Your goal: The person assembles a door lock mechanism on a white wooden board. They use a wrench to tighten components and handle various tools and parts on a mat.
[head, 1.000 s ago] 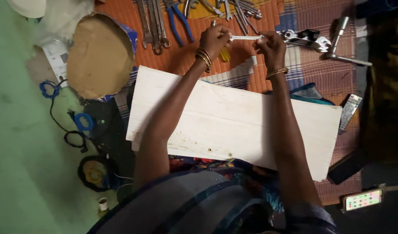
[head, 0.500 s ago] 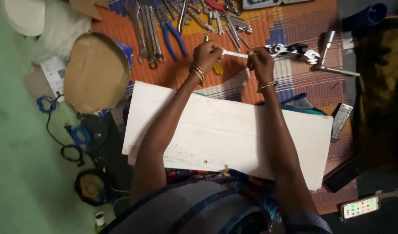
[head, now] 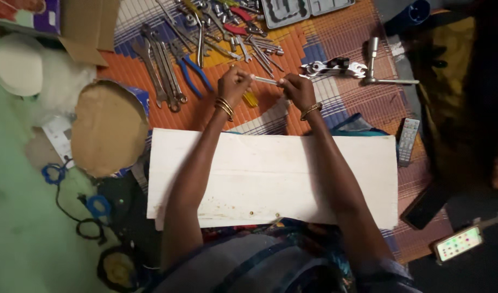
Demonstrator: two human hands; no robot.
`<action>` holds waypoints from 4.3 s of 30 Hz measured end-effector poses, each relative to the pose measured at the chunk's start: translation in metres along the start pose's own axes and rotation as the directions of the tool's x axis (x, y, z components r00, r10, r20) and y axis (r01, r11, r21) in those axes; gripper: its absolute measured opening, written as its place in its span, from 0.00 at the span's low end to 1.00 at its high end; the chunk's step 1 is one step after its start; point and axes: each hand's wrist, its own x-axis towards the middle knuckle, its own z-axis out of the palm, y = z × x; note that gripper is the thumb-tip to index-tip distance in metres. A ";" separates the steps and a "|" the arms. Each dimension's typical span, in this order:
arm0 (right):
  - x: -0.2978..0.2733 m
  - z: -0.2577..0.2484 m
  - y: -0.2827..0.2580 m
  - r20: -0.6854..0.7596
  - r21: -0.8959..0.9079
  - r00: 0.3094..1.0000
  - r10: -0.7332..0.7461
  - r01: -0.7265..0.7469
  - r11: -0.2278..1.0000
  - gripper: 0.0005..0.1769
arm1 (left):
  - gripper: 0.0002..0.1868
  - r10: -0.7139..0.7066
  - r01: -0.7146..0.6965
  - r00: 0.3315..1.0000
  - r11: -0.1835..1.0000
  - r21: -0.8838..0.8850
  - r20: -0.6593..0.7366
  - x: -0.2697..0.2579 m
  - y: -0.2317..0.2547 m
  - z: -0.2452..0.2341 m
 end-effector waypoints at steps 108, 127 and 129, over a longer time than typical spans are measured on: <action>-0.008 -0.161 0.065 -0.263 -0.803 0.797 -0.543 0.131 0.581 0.28 | 0.23 0.494 -0.488 0.867 0.812 0.321 0.068 0.064 -0.022 0.247; 0.002 -0.161 0.078 -0.441 -0.555 0.803 -0.401 0.108 0.825 0.15 | 0.12 0.608 -0.564 0.793 0.756 0.333 -0.039 0.048 -0.001 0.245; 0.002 -0.161 0.078 -0.467 -0.341 0.854 -0.229 0.065 0.938 0.15 | 0.12 0.578 -0.536 0.816 0.768 0.351 -0.017 0.048 0.000 0.245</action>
